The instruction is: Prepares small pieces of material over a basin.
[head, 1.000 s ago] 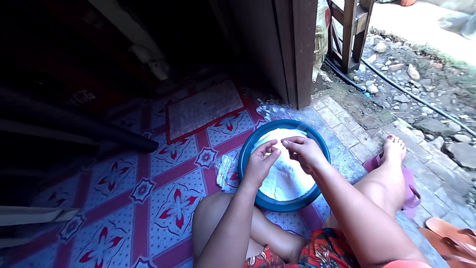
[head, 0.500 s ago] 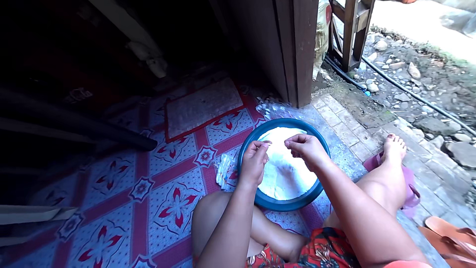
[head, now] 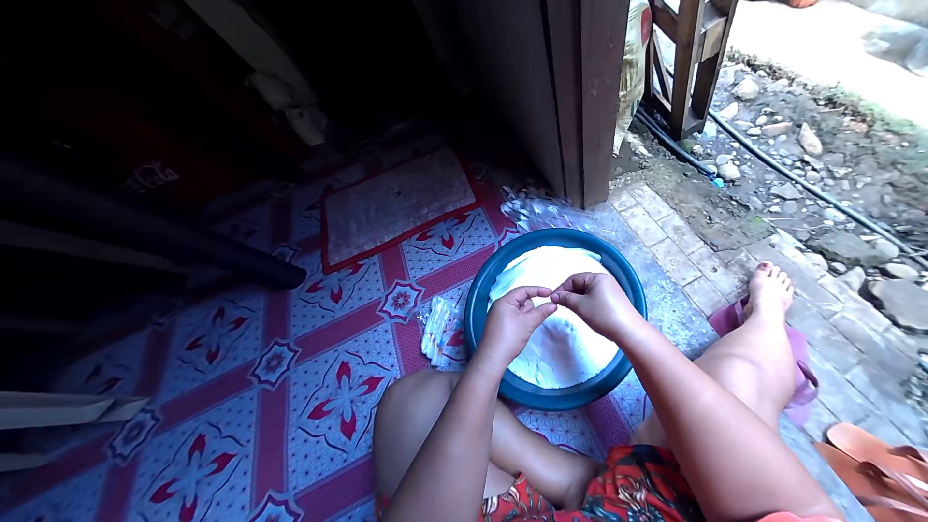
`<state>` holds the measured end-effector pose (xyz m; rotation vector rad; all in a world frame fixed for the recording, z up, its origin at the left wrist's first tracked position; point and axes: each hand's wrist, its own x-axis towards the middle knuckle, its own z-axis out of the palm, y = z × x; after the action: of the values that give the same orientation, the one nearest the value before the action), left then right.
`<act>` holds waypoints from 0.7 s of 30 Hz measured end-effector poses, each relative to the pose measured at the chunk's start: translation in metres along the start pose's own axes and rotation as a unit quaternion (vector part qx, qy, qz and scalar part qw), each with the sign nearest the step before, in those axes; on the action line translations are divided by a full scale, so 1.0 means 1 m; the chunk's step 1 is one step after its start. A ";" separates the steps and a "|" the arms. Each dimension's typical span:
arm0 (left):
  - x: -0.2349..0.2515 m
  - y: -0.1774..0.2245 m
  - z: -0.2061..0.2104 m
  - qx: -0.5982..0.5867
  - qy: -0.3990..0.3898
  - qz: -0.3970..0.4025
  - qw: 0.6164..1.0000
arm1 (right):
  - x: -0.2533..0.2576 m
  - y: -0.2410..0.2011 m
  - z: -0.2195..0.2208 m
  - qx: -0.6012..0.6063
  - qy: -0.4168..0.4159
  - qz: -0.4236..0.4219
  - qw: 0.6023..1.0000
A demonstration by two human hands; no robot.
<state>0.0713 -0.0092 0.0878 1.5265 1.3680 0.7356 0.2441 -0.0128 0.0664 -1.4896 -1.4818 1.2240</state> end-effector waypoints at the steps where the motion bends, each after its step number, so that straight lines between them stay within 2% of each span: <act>1: 0.000 0.002 -0.001 0.019 -0.002 -0.003 1.000 | -0.001 -0.001 0.000 -0.008 -0.001 -0.003 1.000; 4: -0.005 0.006 -0.004 0.018 -0.011 -0.008 1.000 | -0.001 0.000 0.000 -0.011 0.003 -0.014 1.000; 9: -0.008 -0.002 -0.007 -0.043 0.019 0.005 0.999 | 0.000 0.001 -0.002 -0.007 -0.009 -0.028 1.000; 15: -0.008 -0.006 -0.009 -0.044 0.030 0.023 0.998 | 0.001 0.004 0.002 -0.023 -0.017 -0.104 0.994; 21: -0.008 -0.003 -0.006 -0.023 0.037 0.016 0.999 | 0.003 0.006 0.007 -0.025 0.000 -0.093 0.995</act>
<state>0.0630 -0.0159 0.0884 1.5004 1.3743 0.8454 0.2388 -0.0111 0.0581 -1.3500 -1.6211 1.0830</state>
